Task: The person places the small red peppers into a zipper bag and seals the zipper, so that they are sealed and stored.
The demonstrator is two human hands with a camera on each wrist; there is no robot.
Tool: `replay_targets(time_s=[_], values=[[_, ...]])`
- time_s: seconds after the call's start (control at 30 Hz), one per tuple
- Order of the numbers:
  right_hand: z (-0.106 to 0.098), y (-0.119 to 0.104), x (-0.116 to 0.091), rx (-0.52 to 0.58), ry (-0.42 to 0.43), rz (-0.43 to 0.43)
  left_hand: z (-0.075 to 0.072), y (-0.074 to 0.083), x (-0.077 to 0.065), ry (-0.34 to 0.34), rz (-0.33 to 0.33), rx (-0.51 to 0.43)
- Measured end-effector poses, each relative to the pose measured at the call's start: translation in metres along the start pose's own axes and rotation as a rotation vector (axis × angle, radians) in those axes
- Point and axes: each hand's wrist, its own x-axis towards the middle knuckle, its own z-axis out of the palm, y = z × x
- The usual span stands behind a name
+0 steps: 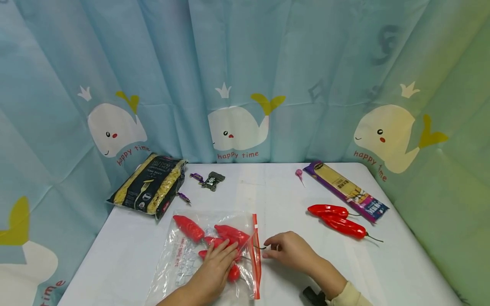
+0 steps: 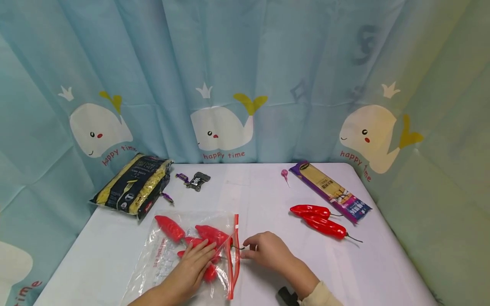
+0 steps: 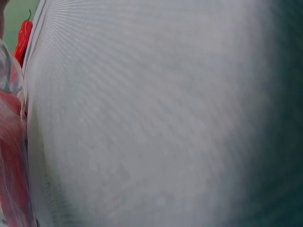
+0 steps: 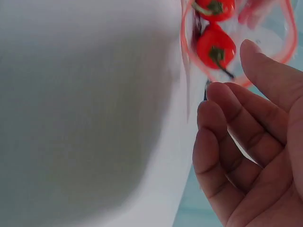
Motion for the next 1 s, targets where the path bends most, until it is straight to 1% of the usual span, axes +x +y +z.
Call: replay_targets(time_s=[0.07, 0.13, 0.3, 0.37, 0.47, 0.53, 0.63, 0.73, 0.87, 0.93, 1.0], values=[[-0.009, 0.005, -0.007, 0.004, 0.007, 0.032, 0.0, 0.0, 0.0, -0.002, -0.002, 0.0], [-0.019, 0.011, -0.014, -0.026, 0.041, 0.062, 0.0, 0.0, 0.0, -0.003, -0.004, 0.006], [-0.05, 0.031, -0.031, -0.157, 0.177, 0.182, 0.001, 0.0, -0.001, 0.0, -0.006, 0.007], [-0.063, 0.041, -0.039, -0.199, 0.229, 0.216, 0.001, 0.0, -0.001, 0.001, -0.007, 0.001], [-0.078, 0.058, -0.053, -0.263, 0.299, 0.217, 0.001, 0.0, -0.001, -0.009, -0.013, -0.011], [-0.086, 0.069, -0.061, -0.309, 0.327, 0.223, 0.0, 0.0, -0.001, -0.025, -0.025, -0.018], [-0.097, 0.085, -0.072, -0.346, 0.325, 0.258, -0.002, 0.001, 0.0, -0.054, -0.048, -0.027], [-0.104, 0.099, -0.081, -0.362, 0.293, 0.314, -0.002, 0.001, 0.001, -0.052, -0.053, -0.029], [-0.105, 0.11, -0.089, -0.378, 0.237, 0.373, -0.001, 0.001, 0.001, -0.032, -0.041, -0.027], [-0.105, 0.114, -0.091, -0.388, 0.217, 0.385, -0.001, 0.0, 0.001, -0.034, -0.041, -0.027], [-0.104, 0.118, -0.092, -0.399, 0.216, 0.38, 0.0, 0.0, 0.001, -0.037, -0.043, -0.025]])
